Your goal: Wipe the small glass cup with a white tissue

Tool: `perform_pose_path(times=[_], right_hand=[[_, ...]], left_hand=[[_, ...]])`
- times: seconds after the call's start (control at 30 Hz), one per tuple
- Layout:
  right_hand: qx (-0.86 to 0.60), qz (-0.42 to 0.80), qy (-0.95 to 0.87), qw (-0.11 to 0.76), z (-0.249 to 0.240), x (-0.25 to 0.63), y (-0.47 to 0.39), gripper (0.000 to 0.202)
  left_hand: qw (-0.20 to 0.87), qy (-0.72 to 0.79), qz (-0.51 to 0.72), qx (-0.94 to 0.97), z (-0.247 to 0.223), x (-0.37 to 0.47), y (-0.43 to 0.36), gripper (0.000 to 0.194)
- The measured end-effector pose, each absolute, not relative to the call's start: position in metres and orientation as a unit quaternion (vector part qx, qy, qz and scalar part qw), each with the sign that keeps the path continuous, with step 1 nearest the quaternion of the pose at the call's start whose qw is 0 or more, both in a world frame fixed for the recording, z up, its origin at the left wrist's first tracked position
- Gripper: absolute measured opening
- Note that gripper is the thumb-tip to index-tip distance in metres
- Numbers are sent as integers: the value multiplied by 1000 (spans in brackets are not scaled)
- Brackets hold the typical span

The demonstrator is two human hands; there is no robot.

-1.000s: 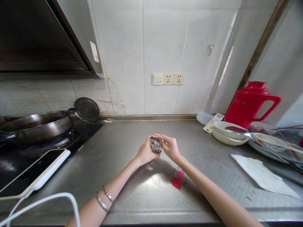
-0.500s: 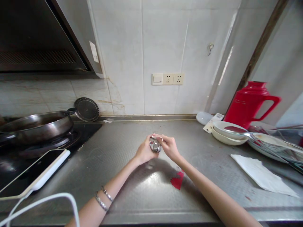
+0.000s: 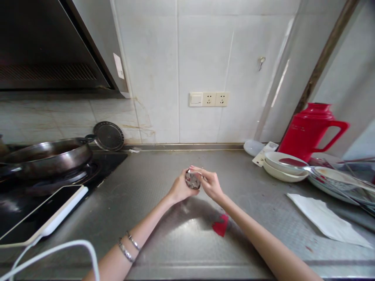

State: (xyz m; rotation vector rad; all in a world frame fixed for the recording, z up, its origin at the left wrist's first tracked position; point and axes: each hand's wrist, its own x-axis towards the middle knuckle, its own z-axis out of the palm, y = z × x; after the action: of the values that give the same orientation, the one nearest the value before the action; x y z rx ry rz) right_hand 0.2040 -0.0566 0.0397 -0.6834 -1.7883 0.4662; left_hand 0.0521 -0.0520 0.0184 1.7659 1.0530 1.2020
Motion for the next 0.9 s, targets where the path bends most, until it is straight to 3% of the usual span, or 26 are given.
perform_pose_path(times=[0.1, 0.27, 0.37, 0.63, 0.8, 0.9], right_hand=[[-318, 231, -718, 574, 39, 203, -56, 27], [-225, 128, -798, 544, 38, 204, -64, 30], [-185, 113, -829, 516, 40, 205, -64, 30], [-313, 289, -693, 582, 43, 203, -57, 28], [-223, 145, -789, 553, 38, 203, -62, 28], [-193, 119, -813, 536, 38, 204, -63, 28]], left_hand=[[410, 406, 479, 662, 18, 54, -50, 71], [439, 353, 513, 647, 25, 54, -49, 58], [416, 349, 510, 667, 25, 52, -50, 61], [426, 409, 490, 641, 21, 53, -51, 68], [472, 370, 494, 629, 30, 54, -52, 51], [481, 362, 483, 636, 30, 56, -54, 48]])
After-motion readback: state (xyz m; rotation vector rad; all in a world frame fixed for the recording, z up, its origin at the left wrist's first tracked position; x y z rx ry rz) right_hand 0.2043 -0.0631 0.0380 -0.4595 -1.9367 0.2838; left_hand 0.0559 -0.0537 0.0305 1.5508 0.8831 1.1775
